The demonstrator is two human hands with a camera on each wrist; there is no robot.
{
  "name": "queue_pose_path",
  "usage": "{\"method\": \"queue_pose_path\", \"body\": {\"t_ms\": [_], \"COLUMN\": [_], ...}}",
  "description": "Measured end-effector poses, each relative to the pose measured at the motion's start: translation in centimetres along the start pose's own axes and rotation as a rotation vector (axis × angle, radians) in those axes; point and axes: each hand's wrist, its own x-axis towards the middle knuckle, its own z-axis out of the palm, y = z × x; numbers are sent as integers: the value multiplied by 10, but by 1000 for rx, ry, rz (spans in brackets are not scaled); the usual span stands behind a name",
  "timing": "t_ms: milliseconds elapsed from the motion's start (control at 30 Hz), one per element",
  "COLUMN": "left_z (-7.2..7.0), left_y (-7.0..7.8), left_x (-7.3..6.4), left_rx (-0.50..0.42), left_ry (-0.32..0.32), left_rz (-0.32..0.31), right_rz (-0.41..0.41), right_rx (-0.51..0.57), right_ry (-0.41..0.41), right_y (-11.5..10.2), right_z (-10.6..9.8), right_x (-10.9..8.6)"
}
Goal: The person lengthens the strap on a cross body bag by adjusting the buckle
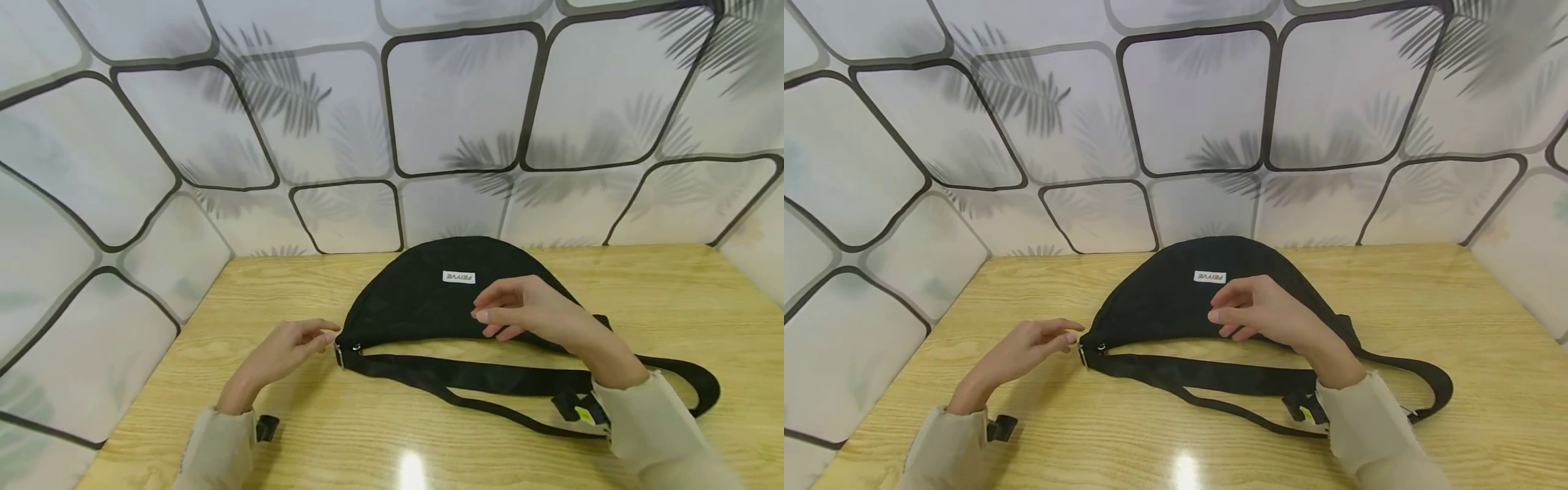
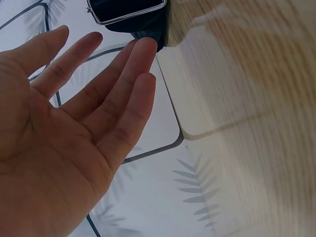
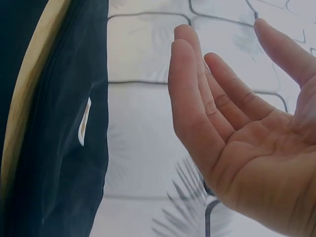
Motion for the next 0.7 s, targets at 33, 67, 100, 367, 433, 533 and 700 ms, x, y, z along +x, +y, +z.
{"method": "queue_pose_path", "body": {"t_ms": [33,67,100,367,433,533,700], "left_z": [0,0,0,4,4,3,1], "left_y": [0,1,1,2,2,2,2], "left_x": [0,1,1,7,8,8,6], "left_rx": [-2,1,0,-33,-33,-25,-19], "left_ry": [-2,-1,0,-32,-38,-42,-46], "left_rz": [-2,-5,0,15,13,12,14], "right_rz": [4,5,3,-27,-32,-24,-28], "right_rx": [3,6,9,39,50,71,90], "right_ry": [-3,-7,-15,-77,-93,-112,-153], "right_y": [-1,-2,-3,-9,-10,-11,-11], "right_z": [3,5,8,28,34,42,57], "right_x": [2,3,5,21,26,35,46]}}
